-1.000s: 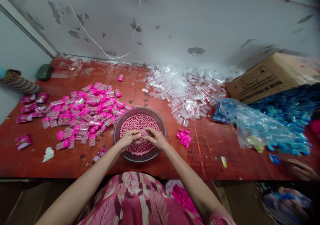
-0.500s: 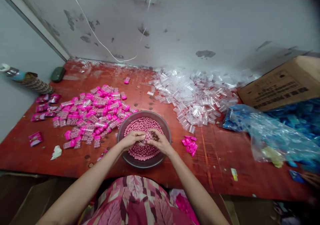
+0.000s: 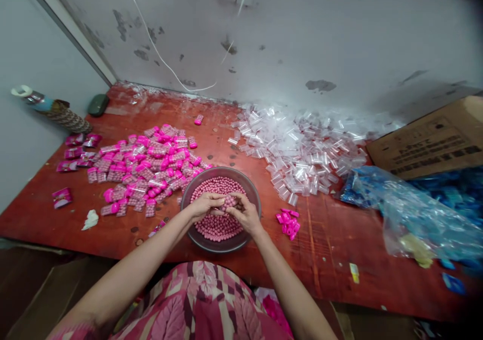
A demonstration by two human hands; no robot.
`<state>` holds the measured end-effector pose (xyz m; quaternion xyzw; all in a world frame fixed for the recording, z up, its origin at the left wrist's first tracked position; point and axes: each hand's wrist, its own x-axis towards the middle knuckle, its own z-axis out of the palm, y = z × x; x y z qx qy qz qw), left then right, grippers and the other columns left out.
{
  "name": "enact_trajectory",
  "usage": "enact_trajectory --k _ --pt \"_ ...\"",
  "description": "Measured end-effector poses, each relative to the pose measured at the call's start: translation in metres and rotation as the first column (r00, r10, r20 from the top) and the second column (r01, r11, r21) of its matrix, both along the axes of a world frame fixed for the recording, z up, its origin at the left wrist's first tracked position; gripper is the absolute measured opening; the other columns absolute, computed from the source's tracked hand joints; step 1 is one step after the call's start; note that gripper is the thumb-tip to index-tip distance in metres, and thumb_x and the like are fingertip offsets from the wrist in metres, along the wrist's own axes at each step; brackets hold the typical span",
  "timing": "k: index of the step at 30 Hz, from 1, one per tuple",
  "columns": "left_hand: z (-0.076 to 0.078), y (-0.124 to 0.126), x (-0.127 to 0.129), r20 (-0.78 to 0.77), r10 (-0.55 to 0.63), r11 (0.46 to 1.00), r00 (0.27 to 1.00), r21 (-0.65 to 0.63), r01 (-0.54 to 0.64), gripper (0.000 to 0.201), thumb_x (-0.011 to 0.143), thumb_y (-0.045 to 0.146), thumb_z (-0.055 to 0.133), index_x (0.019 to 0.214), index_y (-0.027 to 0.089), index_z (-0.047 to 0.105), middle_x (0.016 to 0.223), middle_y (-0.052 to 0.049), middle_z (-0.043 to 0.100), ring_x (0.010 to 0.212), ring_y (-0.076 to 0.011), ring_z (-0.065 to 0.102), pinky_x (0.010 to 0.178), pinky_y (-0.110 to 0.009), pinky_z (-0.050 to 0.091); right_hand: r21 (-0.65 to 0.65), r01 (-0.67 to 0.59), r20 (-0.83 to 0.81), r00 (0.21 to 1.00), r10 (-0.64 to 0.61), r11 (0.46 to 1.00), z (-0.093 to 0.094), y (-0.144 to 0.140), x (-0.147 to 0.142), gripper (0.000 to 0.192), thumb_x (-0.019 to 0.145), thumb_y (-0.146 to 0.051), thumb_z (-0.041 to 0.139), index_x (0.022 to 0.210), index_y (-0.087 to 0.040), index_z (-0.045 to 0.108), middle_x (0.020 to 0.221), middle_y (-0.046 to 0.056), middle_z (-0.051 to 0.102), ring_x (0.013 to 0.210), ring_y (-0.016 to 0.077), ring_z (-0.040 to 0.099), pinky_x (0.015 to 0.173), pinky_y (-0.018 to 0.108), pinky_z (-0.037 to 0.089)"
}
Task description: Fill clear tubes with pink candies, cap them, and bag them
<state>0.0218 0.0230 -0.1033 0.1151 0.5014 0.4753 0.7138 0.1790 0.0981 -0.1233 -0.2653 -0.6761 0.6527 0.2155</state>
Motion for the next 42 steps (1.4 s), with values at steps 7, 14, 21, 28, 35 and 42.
enact_trajectory --k 7,14,21,28,35,42 --pt "0.006 0.003 -0.005 -0.083 0.011 1.000 0.996 0.015 -0.009 0.040 0.061 0.028 0.072 0.097 0.013 0.065 0.084 -0.008 0.065 0.070 -0.0147 0.059 0.062 -0.026 0.051 -0.013 -0.061 0.013 0.998 0.062 0.998 0.012 0.006 -0.004 0.043 0.073 -0.029 0.061 0.112 -0.025 0.044 0.074 -0.002 0.051 0.065 0.0113 0.052 0.060 0.022 0.046" --pt "0.001 -0.002 -0.005 -0.096 0.052 0.999 0.994 0.019 -0.051 0.040 0.062 0.031 0.070 0.098 0.015 0.064 0.090 -0.008 0.065 0.076 -0.0150 0.059 0.065 -0.027 0.050 -0.073 -0.007 0.006 1.000 0.007 0.997 0.004 -0.001 -0.008 0.038 0.074 -0.032 0.059 0.108 -0.024 0.045 0.077 -0.001 0.054 0.064 0.0118 0.055 0.059 0.024 0.048" --pt "0.002 -0.008 -0.005 -0.129 0.013 1.000 0.992 -0.015 -0.015 0.042 0.059 0.030 0.072 0.097 0.012 0.065 0.082 -0.009 0.065 0.069 -0.0151 0.058 0.060 -0.027 0.050 -0.067 -0.131 0.061 0.989 0.135 0.989 0.011 0.005 -0.007 0.037 0.068 -0.031 0.066 0.097 -0.022 0.046 0.069 -0.004 0.051 0.063 0.0108 0.052 0.059 0.021 0.042" --pt "-0.005 -0.011 0.003 -0.169 -0.027 0.998 0.985 -0.067 0.015 0.038 0.059 0.030 0.072 0.092 0.013 0.067 0.076 -0.007 0.065 0.065 -0.0137 0.056 0.057 -0.026 0.049 -0.281 -0.185 0.035 0.979 0.202 0.942 -0.006 0.004 -0.010 0.042 0.061 -0.032 0.069 0.088 -0.023 0.037 0.066 -0.007 0.050 0.060 0.0107 0.052 0.055 0.021 0.041" --pt "-0.017 -0.014 0.001 -0.214 0.043 0.993 0.976 -0.096 -0.065 0.031 0.064 0.026 0.068 0.093 0.013 0.066 0.074 -0.004 0.063 0.065 -0.0106 0.054 0.061 -0.024 0.048 -0.022 -0.033 0.134 0.990 0.036 0.999 -0.028 -0.007 -0.010 0.029 0.068 -0.037 0.062 0.078 -0.020 0.041 0.068 -0.005 0.045 0.059 0.0103 0.047 0.055 0.022 0.040" --pt "-0.016 -0.016 -0.001 -0.196 0.064 0.994 0.978 -0.071 -0.079 0.035 0.062 0.027 0.069 0.094 0.013 0.066 0.073 -0.004 0.062 0.065 -0.0110 0.053 0.060 -0.024 0.047 0.205 -0.012 0.080 0.997 -0.004 0.979 -0.010 0.005 -0.006 0.033 0.070 -0.033 0.064 0.099 -0.021 0.054 0.104 0.006 0.054 0.101 0.0199 0.048 0.091 0.034 0.035"
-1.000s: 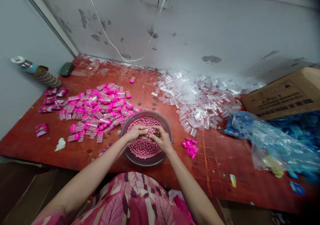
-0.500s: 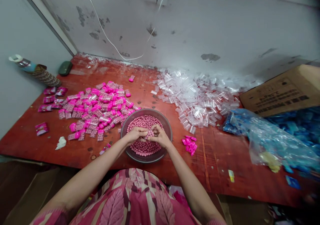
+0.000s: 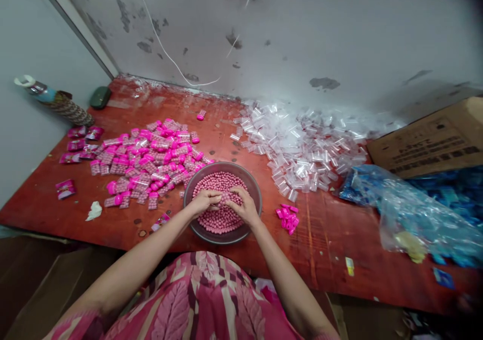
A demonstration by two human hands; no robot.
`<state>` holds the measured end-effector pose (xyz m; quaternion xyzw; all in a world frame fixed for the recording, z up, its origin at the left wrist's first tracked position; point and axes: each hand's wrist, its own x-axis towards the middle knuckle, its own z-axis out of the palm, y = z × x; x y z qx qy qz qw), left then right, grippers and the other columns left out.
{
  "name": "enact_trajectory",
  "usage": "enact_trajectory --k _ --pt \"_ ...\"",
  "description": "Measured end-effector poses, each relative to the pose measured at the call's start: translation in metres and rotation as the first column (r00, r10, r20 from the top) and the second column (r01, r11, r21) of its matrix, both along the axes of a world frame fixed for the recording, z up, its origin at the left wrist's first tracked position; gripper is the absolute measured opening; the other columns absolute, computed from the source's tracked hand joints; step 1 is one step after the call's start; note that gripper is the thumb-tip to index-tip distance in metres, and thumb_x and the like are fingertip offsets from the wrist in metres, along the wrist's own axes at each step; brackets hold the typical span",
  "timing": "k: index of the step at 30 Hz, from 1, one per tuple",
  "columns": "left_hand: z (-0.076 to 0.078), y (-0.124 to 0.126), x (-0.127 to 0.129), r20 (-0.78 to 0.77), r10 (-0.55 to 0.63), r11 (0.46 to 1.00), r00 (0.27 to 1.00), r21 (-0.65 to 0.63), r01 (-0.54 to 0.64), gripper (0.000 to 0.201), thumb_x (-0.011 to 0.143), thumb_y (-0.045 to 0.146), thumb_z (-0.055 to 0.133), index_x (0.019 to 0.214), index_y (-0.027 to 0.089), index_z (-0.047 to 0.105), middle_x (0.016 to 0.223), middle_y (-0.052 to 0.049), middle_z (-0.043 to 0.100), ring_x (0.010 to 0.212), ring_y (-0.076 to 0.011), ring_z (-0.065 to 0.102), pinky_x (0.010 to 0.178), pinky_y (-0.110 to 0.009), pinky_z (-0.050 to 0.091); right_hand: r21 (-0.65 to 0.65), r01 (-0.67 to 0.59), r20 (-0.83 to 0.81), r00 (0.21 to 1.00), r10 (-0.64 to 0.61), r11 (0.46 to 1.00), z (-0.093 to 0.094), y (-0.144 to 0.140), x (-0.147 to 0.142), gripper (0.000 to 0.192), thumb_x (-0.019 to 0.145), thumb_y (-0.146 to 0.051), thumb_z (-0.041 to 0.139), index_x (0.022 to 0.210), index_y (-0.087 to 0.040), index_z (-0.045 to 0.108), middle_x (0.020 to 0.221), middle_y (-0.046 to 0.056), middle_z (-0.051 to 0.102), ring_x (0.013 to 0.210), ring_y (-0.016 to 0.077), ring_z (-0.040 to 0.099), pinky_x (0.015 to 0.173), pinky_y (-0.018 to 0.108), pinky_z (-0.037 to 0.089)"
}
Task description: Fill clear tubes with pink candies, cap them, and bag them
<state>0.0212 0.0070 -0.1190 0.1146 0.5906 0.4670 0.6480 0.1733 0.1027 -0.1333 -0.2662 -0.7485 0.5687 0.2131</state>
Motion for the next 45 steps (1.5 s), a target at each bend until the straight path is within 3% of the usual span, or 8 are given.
enact_trajectory --k 7,13,20,24,29,33,37,45 --pt "-0.001 0.002 0.002 -0.002 -0.052 0.998 0.999 0.045 0.052 0.037 0.061 0.032 0.070 0.093 0.014 0.067 0.070 -0.003 0.063 0.064 -0.0119 0.054 0.062 -0.026 0.047 -0.258 -0.012 -0.039 0.999 0.002 0.966 0.002 0.002 -0.004 0.019 0.075 -0.036 0.058 0.084 -0.019 0.059 0.080 0.001 0.058 0.077 0.0149 0.053 0.073 0.028 0.043" --pt "0.003 -0.001 0.007 -0.012 -0.070 0.997 0.997 0.033 0.071 0.042 0.059 0.033 0.071 0.096 0.015 0.066 0.077 -0.005 0.065 0.068 -0.0140 0.056 0.064 -0.029 0.048 -0.435 -0.040 -0.046 0.999 0.022 0.900 -0.001 0.008 -0.004 0.024 0.071 -0.040 0.059 0.069 -0.017 0.054 0.067 -0.001 0.054 0.060 0.0108 0.050 0.058 0.025 0.045" --pt "-0.004 -0.009 0.013 -0.013 -0.016 1.000 1.000 0.014 0.017 0.041 0.061 0.033 0.070 0.096 0.013 0.066 0.077 -0.005 0.064 0.064 -0.0116 0.054 0.060 -0.026 0.048 -0.523 0.044 0.013 0.999 -0.043 0.851 -0.014 0.006 0.001 0.029 0.065 -0.041 0.064 0.081 -0.018 0.056 0.067 -0.002 0.051 0.058 0.0108 0.050 0.056 0.027 0.049" --pt "-0.008 -0.012 0.015 -0.022 0.021 1.000 1.000 0.005 -0.020 0.040 0.063 0.033 0.068 0.097 0.012 0.065 0.078 -0.005 0.063 0.065 -0.0110 0.053 0.062 -0.026 0.049 -0.523 0.098 0.034 0.995 -0.094 0.847 -0.017 0.006 0.006 0.031 0.067 -0.044 0.062 0.085 -0.020 0.056 0.078 0.002 0.055 0.068 0.0146 0.055 0.062 0.031 0.051" --pt "-0.009 -0.010 0.015 -0.031 0.013 1.000 0.999 0.018 -0.012 0.038 0.064 0.032 0.068 0.098 0.014 0.065 0.077 -0.004 0.063 0.064 -0.0107 0.052 0.061 -0.026 0.048 -0.499 0.049 0.041 0.999 -0.032 0.865 -0.006 0.003 0.004 0.029 0.069 -0.042 0.059 0.087 -0.019 0.058 0.078 0.001 0.057 0.068 0.0144 0.056 0.060 0.030 0.052" --pt "-0.008 -0.011 0.015 -0.021 -0.010 0.999 1.000 0.041 0.011 0.038 0.064 0.031 0.067 0.098 0.015 0.065 0.076 -0.004 0.063 0.064 -0.0113 0.053 0.062 -0.025 0.047 -0.433 0.029 0.063 0.998 -0.002 0.901 0.002 -0.001 0.000 0.025 0.071 -0.038 0.056 0.087 -0.019 0.058 0.075 0.000 0.058 0.064 0.0128 0.055 0.057 0.028 0.051" --pt "-0.011 -0.013 0.017 -0.039 -0.008 0.999 0.999 0.048 0.010 0.035 0.063 0.030 0.067 0.095 0.014 0.067 0.064 -0.001 0.060 0.055 -0.0086 0.048 0.054 -0.021 0.042 -0.300 0.015 0.099 0.995 0.015 0.954 0.005 0.003 -0.001 0.016 0.067 -0.027 0.058 0.080 -0.020 0.063 0.073 -0.001 0.060 0.067 0.0137 0.054 0.066 0.028 0.046" --pt "-0.015 -0.010 0.022 -0.062 0.064 0.998 0.996 0.012 -0.064 0.032 0.062 0.026 0.067 0.092 0.013 0.068 0.062 -0.001 0.060 0.055 -0.0097 0.050 0.054 -0.022 0.043 -0.203 0.093 0.135 0.989 -0.066 0.975 -0.012 0.010 0.006 0.018 0.075 -0.027 0.049 0.085 -0.020 0.062 0.078 0.002 0.063 0.071 0.0158 0.057 0.067 0.028 0.046"
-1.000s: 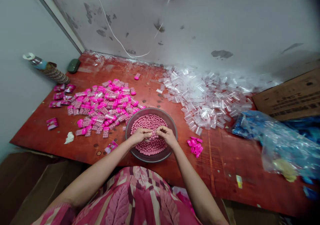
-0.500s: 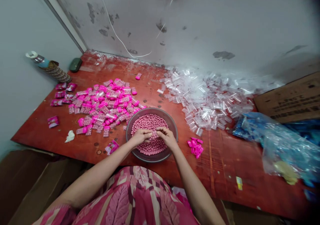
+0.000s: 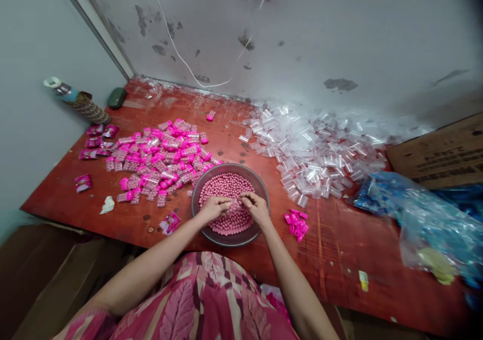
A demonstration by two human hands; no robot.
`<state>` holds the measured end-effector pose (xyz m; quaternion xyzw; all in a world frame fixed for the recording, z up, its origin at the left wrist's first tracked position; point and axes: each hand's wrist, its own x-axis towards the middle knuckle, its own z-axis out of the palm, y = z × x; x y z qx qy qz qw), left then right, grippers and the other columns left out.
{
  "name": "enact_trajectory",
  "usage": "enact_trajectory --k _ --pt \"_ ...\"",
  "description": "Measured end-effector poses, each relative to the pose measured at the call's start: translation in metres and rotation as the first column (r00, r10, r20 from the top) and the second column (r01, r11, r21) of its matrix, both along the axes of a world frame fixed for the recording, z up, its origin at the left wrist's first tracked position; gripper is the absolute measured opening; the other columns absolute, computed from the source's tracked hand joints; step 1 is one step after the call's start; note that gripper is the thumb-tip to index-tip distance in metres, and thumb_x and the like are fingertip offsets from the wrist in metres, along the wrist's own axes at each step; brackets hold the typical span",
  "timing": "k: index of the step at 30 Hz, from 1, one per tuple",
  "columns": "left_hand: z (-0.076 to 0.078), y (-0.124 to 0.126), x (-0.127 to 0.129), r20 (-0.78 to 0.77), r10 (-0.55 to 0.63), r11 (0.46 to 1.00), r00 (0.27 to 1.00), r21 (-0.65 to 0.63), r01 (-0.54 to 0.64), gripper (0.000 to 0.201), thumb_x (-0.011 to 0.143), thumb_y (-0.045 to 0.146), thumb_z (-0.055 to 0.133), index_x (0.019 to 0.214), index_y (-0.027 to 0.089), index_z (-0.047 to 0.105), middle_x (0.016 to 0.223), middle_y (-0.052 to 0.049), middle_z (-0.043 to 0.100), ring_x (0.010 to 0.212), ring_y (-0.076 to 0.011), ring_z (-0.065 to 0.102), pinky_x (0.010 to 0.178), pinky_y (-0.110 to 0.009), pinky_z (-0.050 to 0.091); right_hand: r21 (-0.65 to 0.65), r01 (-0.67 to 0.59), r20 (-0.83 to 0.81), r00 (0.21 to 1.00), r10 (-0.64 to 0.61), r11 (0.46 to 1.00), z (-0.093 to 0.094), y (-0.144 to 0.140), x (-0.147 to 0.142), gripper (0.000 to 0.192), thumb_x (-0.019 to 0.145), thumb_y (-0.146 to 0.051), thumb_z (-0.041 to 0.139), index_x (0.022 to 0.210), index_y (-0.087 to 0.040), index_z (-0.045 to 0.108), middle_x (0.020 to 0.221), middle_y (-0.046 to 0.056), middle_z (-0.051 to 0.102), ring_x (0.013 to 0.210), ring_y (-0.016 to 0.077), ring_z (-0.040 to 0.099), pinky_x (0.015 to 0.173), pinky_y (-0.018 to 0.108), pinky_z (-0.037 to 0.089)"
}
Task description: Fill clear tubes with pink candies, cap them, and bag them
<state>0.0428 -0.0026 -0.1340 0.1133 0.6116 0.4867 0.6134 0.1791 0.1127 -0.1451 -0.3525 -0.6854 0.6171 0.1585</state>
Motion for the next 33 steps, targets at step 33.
enact_trajectory --k 33 --pt "0.029 0.002 0.033 0.173 0.016 0.984 0.985 0.170 -0.046 0.035 0.070 0.029 0.064 0.103 0.019 0.059 0.104 -0.006 0.061 0.091 -0.0190 0.058 0.081 -0.033 0.047 0.464 -0.008 0.724 0.579 -0.374 0.886 -0.041 0.096 0.157 0.024 0.081 -0.017 0.042 0.090 -0.019 0.064 0.095 0.008 0.062 0.091 0.0179 0.055 0.074 0.025 0.039"
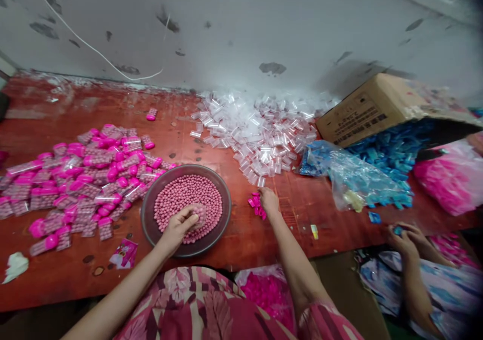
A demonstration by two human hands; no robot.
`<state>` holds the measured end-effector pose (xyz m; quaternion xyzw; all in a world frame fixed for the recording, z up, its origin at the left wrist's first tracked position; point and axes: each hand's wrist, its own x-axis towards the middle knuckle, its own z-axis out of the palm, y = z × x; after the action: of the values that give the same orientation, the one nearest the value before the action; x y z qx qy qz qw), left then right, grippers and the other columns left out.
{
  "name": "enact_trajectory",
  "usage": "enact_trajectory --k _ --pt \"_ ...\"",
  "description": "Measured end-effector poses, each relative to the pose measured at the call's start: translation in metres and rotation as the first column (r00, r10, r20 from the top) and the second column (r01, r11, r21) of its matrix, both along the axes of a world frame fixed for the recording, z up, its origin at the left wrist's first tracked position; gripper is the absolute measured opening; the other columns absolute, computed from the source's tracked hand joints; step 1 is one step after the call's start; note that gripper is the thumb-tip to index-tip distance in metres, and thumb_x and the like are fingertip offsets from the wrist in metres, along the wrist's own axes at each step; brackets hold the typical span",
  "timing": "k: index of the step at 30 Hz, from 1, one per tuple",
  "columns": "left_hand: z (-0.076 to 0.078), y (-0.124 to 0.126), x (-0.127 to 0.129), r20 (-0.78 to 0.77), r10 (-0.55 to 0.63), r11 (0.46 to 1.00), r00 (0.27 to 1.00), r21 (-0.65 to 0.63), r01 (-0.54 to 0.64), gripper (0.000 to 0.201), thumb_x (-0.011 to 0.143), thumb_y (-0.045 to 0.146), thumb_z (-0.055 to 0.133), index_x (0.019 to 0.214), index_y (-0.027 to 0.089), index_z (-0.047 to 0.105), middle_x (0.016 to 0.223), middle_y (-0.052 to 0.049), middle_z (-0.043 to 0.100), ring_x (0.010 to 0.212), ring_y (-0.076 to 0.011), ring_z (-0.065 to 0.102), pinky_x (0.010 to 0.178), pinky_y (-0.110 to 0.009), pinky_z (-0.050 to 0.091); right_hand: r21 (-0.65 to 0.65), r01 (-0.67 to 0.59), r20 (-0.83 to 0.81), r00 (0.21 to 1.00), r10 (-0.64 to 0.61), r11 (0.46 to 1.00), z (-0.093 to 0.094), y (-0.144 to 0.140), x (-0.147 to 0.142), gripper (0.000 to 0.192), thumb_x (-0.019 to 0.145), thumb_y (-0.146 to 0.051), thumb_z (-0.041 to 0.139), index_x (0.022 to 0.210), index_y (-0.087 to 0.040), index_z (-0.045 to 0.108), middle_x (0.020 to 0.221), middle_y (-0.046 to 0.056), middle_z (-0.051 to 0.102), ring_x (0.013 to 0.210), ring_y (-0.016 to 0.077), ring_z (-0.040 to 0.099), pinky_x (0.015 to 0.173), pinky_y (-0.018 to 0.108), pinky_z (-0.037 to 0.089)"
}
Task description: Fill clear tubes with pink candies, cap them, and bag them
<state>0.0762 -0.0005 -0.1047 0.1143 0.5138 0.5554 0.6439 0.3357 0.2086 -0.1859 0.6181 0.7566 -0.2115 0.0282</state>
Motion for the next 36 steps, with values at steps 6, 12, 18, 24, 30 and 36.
enact_trajectory --k 6,12,18,24,30,36 --pt "0.001 0.004 -0.004 -0.044 -0.071 0.996 0.997 -0.054 0.069 0.035 0.069 0.031 0.064 0.101 0.018 0.060 0.103 -0.006 0.061 0.089 -0.0189 0.057 0.077 -0.031 0.048 -0.073 -0.125 0.151 0.979 0.135 0.990 -0.003 -0.010 -0.003 0.025 0.084 -0.030 0.042 0.101 -0.023 0.059 0.102 0.006 0.059 0.091 0.0170 0.054 0.071 0.024 0.038" --pt "0.002 0.013 0.000 -0.065 -0.081 0.996 0.995 -0.030 0.079 0.036 0.069 0.032 0.064 0.102 0.017 0.060 0.109 -0.009 0.059 0.094 -0.0216 0.056 0.080 -0.033 0.048 -0.131 -0.182 0.263 0.942 0.211 0.975 -0.012 -0.042 -0.020 0.022 0.084 -0.020 0.043 0.098 -0.015 0.057 0.098 0.013 0.058 0.091 0.0197 0.053 0.072 0.027 0.038" --pt "0.005 0.010 -0.002 -0.097 -0.052 0.997 0.994 0.054 0.057 0.036 0.071 0.033 0.061 0.103 0.017 0.060 0.108 -0.010 0.060 0.096 -0.0234 0.056 0.084 -0.038 0.045 -0.122 -0.187 0.296 0.931 0.215 0.975 -0.007 -0.050 -0.023 0.020 0.081 -0.018 0.047 0.098 -0.013 0.056 0.097 0.012 0.059 0.090 0.0187 0.054 0.072 0.025 0.038" --pt "0.012 -0.003 -0.001 -0.226 -0.033 0.994 0.974 0.094 0.056 0.034 0.073 0.036 0.059 0.100 0.015 0.061 0.101 -0.008 0.064 0.094 -0.0223 0.057 0.080 -0.035 0.047 -0.040 -0.248 0.258 0.933 0.250 0.968 0.041 -0.052 -0.028 0.021 0.083 -0.027 0.047 0.098 -0.017 0.058 0.095 0.012 0.061 0.090 0.0227 0.055 0.073 0.032 0.039" --pt "0.022 -0.013 0.001 -0.471 -0.038 0.981 0.881 0.149 0.122 0.030 0.075 0.033 0.055 0.098 0.015 0.063 0.097 -0.007 0.065 0.091 -0.0208 0.058 0.080 -0.031 0.045 0.177 -0.374 -0.502 0.761 0.411 0.910 0.124 -0.091 -0.075 0.025 0.079 -0.040 0.053 0.095 -0.021 0.058 0.092 0.006 0.062 0.085 0.0184 0.056 0.080 0.031 0.039" --pt "0.035 -0.026 0.001 -0.681 -0.043 0.946 0.731 0.207 0.249 0.027 0.079 0.030 0.051 0.100 0.018 0.064 0.096 -0.006 0.065 0.088 -0.0192 0.058 0.079 -0.028 0.042 0.186 -0.464 -0.730 0.525 0.438 0.866 0.148 -0.130 -0.119 0.016 0.079 -0.030 0.056 0.089 -0.019 0.058 0.081 0.003 0.058 0.073 0.0135 0.054 0.068 0.024 0.042"
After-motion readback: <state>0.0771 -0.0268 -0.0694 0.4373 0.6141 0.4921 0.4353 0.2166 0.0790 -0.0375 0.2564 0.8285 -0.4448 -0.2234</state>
